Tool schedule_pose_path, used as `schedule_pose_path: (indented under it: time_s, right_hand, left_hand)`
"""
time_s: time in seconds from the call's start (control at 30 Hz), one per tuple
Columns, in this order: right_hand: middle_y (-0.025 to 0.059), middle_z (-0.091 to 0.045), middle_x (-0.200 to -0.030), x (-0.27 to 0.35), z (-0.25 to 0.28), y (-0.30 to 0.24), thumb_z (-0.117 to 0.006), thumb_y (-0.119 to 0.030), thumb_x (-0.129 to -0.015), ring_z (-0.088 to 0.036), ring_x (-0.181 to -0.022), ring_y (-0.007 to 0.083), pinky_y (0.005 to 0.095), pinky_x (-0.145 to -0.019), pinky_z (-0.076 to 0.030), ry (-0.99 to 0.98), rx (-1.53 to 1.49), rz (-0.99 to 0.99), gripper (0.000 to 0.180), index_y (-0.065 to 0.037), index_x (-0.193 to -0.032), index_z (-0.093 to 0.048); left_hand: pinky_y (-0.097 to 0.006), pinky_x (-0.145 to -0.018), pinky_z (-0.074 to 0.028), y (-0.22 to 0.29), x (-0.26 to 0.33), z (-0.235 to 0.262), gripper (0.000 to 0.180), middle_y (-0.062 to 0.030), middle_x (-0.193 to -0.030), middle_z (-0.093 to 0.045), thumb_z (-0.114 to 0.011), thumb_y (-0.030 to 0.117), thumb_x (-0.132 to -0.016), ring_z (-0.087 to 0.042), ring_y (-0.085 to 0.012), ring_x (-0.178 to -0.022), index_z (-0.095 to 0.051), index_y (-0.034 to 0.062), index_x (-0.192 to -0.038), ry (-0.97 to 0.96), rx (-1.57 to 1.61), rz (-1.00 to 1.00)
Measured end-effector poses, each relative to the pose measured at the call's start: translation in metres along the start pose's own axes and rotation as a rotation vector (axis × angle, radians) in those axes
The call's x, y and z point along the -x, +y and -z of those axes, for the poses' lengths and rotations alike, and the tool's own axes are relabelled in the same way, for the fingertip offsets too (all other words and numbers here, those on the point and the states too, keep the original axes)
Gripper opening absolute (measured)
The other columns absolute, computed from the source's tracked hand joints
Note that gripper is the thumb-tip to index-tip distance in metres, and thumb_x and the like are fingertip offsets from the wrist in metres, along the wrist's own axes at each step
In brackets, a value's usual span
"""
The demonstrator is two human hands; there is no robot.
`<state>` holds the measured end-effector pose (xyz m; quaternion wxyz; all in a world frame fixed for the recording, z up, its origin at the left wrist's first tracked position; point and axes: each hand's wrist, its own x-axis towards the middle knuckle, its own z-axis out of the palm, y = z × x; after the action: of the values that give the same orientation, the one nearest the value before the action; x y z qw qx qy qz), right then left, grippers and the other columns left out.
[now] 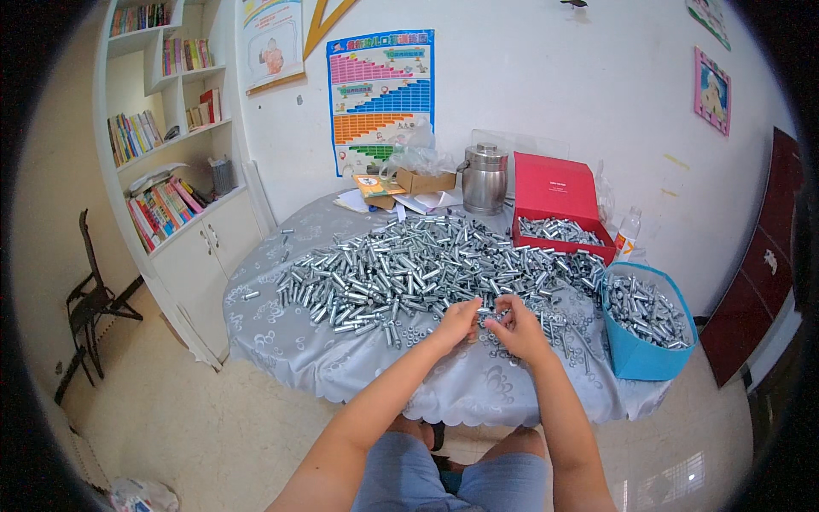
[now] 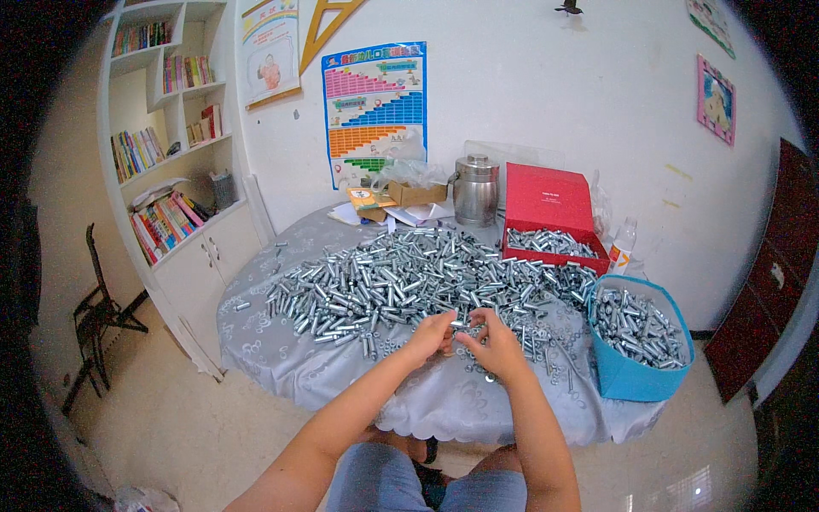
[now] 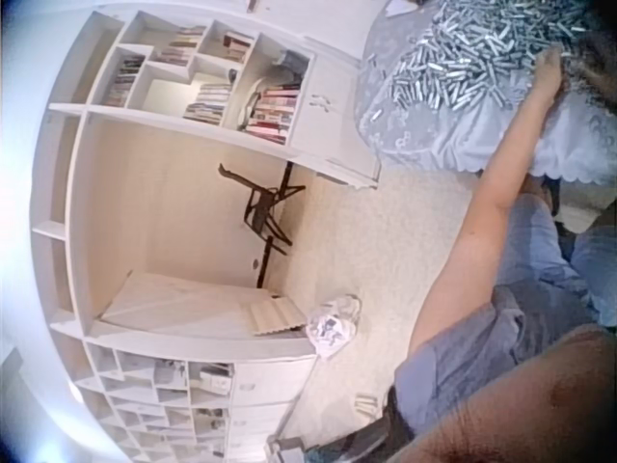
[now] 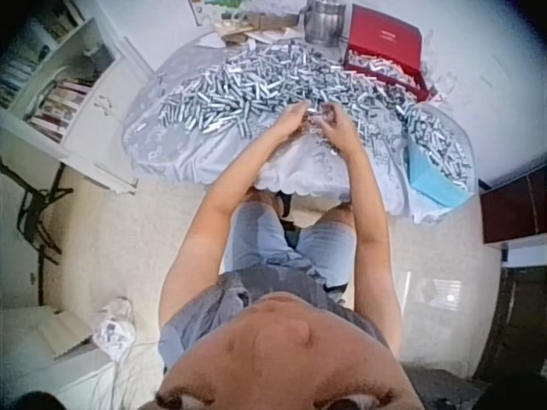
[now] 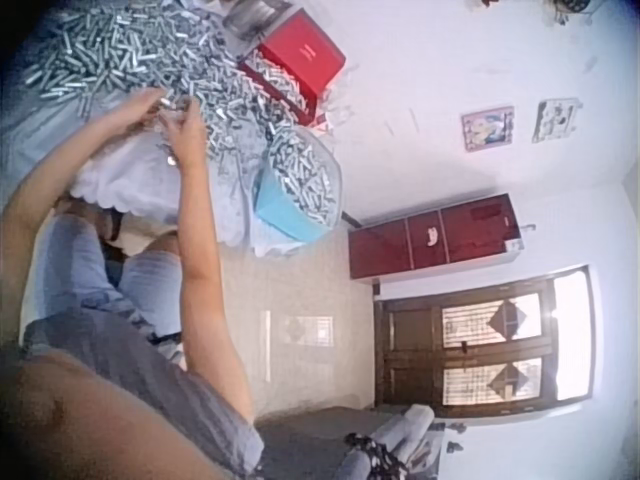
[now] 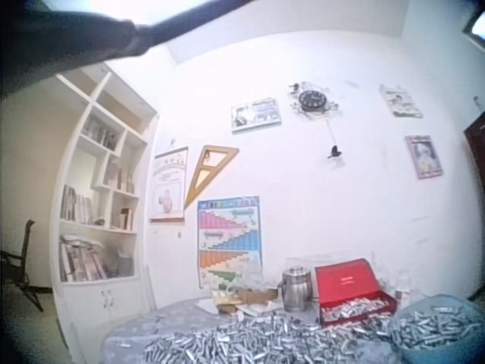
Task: The person repeatedly picks up bolts and washers from a large pile on a table, threads the washers onto the bolts, and places the assembled fasteners into a blue bin. The task continues throughout the clip with consistent hand movements and no tool use.
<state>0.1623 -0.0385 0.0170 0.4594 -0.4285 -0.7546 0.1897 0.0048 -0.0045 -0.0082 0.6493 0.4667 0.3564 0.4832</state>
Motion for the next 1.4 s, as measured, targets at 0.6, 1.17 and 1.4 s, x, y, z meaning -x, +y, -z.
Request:
schedule_pose_path:
  time_s: [0.6,1.17,1.4]
  right_hand:
    - [0.0087,-0.061,-0.079,-0.003,0.003,0.007,-0.067,-0.017,-0.073,-0.056,-0.063,0.0164,0.0279,-0.056,-0.045,-0.061,0.004,-0.062,0.025,-0.003,-0.093,-0.059]
    - [0.0096,-0.059,-0.072,0.000,-0.002,0.007,-0.064,-0.021,-0.076,-0.053,-0.059,0.0159,0.0284,-0.055,-0.043,-0.032,0.085,0.006,0.023,-0.003,-0.089,-0.061]
    - [0.0095,-0.059,-0.077,-0.002,0.000,0.016,-0.066,-0.024,-0.074,-0.056,-0.060,0.0204,0.0304,-0.056,-0.044,-0.072,0.098,0.030,0.033,-0.006,-0.100,-0.057]
  left_hand:
    - [-0.029,-0.044,-0.030,0.004,0.001,-0.003,0.035,0.0025,-0.052,-0.031,-0.047,0.036,-0.086,-0.032,-0.0098,-0.044,-0.038,0.0103,-0.064,0.000,-0.002,0.044]
    - [-0.026,-0.042,-0.031,0.004,0.000,-0.002,0.034,0.0037,-0.053,-0.032,-0.046,0.035,-0.088,-0.032,-0.0078,-0.044,-0.040,0.0111,-0.064,-0.002,-0.075,0.031]
    - [-0.026,-0.043,-0.030,0.004,0.001,-0.004,0.035,0.0040,-0.052,-0.031,-0.046,0.035,-0.088,-0.031,-0.0078,-0.043,-0.039,0.0114,-0.063,-0.017,-0.010,0.031]
